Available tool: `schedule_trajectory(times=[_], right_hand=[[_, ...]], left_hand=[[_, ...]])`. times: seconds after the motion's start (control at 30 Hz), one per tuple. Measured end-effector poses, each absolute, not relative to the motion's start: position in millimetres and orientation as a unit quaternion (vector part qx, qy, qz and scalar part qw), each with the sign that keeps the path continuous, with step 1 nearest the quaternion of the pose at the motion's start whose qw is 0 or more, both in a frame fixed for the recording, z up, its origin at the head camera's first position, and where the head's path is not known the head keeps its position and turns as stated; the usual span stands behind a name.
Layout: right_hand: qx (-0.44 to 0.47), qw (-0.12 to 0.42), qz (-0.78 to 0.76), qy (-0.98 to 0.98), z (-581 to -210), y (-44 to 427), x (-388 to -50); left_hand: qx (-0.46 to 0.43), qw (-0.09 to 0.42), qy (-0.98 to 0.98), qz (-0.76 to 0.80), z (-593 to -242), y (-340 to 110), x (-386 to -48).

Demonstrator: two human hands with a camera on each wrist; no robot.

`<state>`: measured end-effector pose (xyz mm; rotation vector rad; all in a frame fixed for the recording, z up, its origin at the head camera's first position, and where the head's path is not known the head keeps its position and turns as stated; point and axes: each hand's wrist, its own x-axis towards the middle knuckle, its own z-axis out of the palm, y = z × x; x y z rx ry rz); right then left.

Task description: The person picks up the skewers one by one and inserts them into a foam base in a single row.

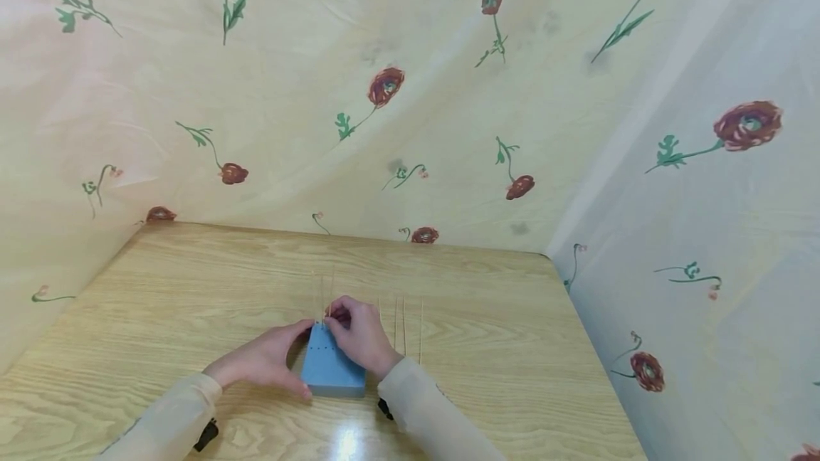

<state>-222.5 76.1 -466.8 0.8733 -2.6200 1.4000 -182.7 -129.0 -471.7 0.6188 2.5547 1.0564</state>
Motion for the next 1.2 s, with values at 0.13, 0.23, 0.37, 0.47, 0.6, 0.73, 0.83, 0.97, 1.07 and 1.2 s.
schedule_trajectory(times=[0.13, 0.23, 0.37, 0.47, 0.6, 0.73, 0.83, 0.97, 1.07, 1.2], right_hand=[[0.283, 0.022, 0.453, -0.845, -465.5, 76.0, -221.7], [0.282, 0.020, 0.453, -0.846, -465.5, 75.6, -221.6], [0.280, 0.018, 0.452, -0.847, -465.4, 76.0, -221.5], [0.280, 0.015, 0.454, -0.846, -464.1, 77.3, -220.8], [0.270, 0.005, 0.454, -0.849, -461.3, 81.3, -219.3], [0.263, -0.008, 0.447, -0.855, -458.7, 89.4, -217.6], [0.260, -0.012, 0.438, -0.860, -457.8, 96.6, -217.3], [0.255, -0.007, 0.420, -0.871, -457.1, 105.7, -217.3], [0.252, -0.002, 0.413, -0.875, -456.0, 114.2, -216.9], [0.246, 0.005, 0.411, -0.878, -455.4, 129.6, -217.6]], left_hand=[[0.216, 0.154, 0.890, 0.371, -472.2, -129.6, -182.7], [0.216, 0.155, 0.891, 0.369, -472.6, -130.0, -182.8], [0.217, 0.156, 0.891, 0.366, -473.0, -129.7, -183.1], [0.214, 0.157, 0.892, 0.366, -472.8, -129.5, -183.2], [0.208, 0.161, 0.892, 0.367, -471.6, -129.6, -182.9], [0.204, 0.163, 0.892, 0.370, -471.0, -129.7, -182.6], [0.201, 0.163, 0.891, 0.372, -470.6, -129.3, -182.3], [0.196, 0.164, 0.894, 0.370, -469.5, -128.4, -181.4], [0.194, 0.163, 0.894, 0.369, -468.9, -128.2, -180.7], [0.196, 0.168, 0.890, 0.377, -468.3, -128.2, -180.3]])
